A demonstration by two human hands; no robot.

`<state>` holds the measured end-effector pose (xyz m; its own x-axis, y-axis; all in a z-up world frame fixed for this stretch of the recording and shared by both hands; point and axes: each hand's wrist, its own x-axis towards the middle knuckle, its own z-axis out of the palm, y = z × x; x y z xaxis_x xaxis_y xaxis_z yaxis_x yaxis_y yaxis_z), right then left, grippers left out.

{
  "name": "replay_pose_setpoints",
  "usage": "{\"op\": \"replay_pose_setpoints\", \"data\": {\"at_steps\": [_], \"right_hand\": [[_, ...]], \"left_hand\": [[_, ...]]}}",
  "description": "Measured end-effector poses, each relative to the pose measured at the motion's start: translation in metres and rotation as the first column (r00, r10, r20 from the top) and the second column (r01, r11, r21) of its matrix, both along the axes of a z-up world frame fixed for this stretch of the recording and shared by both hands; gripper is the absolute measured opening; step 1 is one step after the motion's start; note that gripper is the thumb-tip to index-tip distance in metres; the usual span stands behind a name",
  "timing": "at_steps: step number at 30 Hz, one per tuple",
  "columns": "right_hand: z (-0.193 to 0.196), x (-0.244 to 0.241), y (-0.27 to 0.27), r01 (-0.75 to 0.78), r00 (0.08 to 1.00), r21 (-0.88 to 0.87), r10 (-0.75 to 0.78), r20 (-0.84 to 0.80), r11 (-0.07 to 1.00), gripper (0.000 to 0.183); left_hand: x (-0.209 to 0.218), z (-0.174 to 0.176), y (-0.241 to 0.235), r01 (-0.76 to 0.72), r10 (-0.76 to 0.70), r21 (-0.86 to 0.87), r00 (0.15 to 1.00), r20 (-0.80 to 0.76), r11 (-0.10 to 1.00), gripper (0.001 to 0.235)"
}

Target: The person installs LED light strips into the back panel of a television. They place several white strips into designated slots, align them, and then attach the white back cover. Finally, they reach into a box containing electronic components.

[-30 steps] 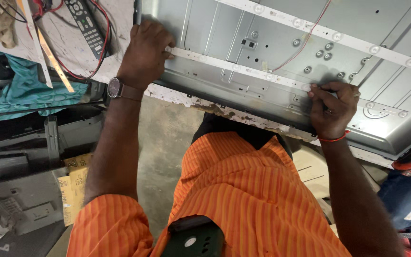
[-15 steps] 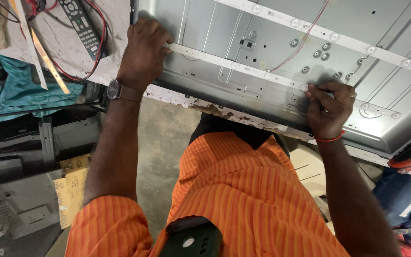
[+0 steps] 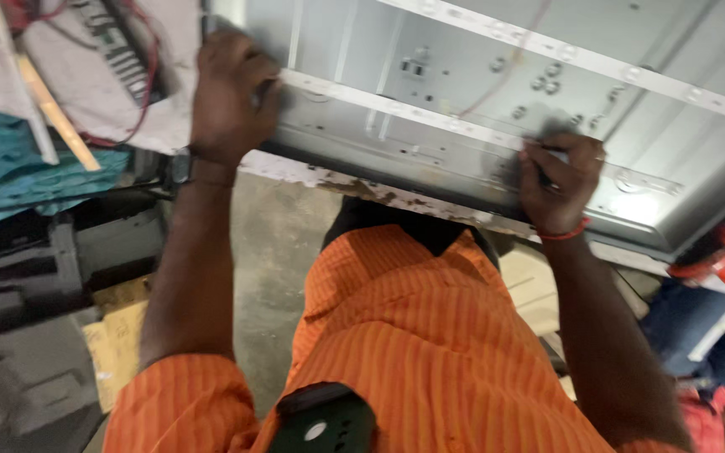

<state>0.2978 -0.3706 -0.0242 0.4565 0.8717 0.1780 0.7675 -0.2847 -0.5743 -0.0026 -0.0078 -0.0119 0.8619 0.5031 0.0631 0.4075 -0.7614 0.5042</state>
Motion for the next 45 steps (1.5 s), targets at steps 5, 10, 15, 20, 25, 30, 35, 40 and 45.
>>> {"op": "replay_pose_setpoints", "data": {"at_steps": [5, 10, 15, 20, 25, 30, 35, 40, 45], "right_hand": [[-0.001, 0.001, 0.003, 0.024, 0.999, 0.040, -0.024, -0.022, 0.999, 0.015], [0.005, 0.000, 0.006, 0.041, 0.999, 0.023, -0.040, -0.017, 0.999, 0.022], [0.013, -0.005, -0.031, 0.127, 0.992, -0.101, -0.126, 0.023, 0.987, 0.029], [0.014, 0.018, -0.086, 0.401, 0.914, -0.101, -0.390, 0.112, 0.910, 0.028], [0.013, 0.049, -0.127, 0.528, 0.846, -0.093, -0.511, 0.154, 0.844, 0.028], [0.006, 0.044, -0.124, 0.491, 0.870, -0.074, -0.483, 0.100, 0.868, 0.032], [0.006, 0.036, -0.110, 0.458, 0.884, -0.097, -0.440, 0.158, 0.884, 0.032], [0.004, 0.034, -0.108, 0.477, 0.872, -0.075, -0.460, 0.169, 0.876, 0.024], [-0.005, 0.030, -0.110, 0.508, 0.851, -0.067, -0.489, 0.190, 0.859, 0.022]], "left_hand": [[-0.004, -0.009, -0.013, -0.033, 0.034, 0.028, 0.999, -0.037, 0.999, 0.010], [0.009, -0.022, -0.039, -0.074, 0.086, 0.285, 0.996, -0.027, 0.955, 0.023], [0.044, -0.015, -0.098, 0.069, -0.047, 0.288, 0.996, -0.082, 0.955, 0.026], [0.086, 0.002, -0.161, 0.224, -0.217, 0.057, 0.970, -0.105, 0.973, 0.037], [0.105, 0.009, -0.185, 0.233, -0.225, 0.031, 0.961, -0.160, 0.972, 0.046], [0.102, 0.003, -0.182, 0.278, -0.266, 0.052, 0.949, -0.167, 0.959, 0.046], [0.096, -0.002, -0.184, 0.284, -0.269, 0.087, 0.951, -0.155, 0.955, 0.051], [0.095, -0.005, -0.187, 0.280, -0.259, 0.114, 0.952, -0.165, 0.953, 0.049], [0.093, -0.010, -0.188, 0.268, -0.249, 0.097, 0.952, -0.177, 0.959, 0.051]]}}
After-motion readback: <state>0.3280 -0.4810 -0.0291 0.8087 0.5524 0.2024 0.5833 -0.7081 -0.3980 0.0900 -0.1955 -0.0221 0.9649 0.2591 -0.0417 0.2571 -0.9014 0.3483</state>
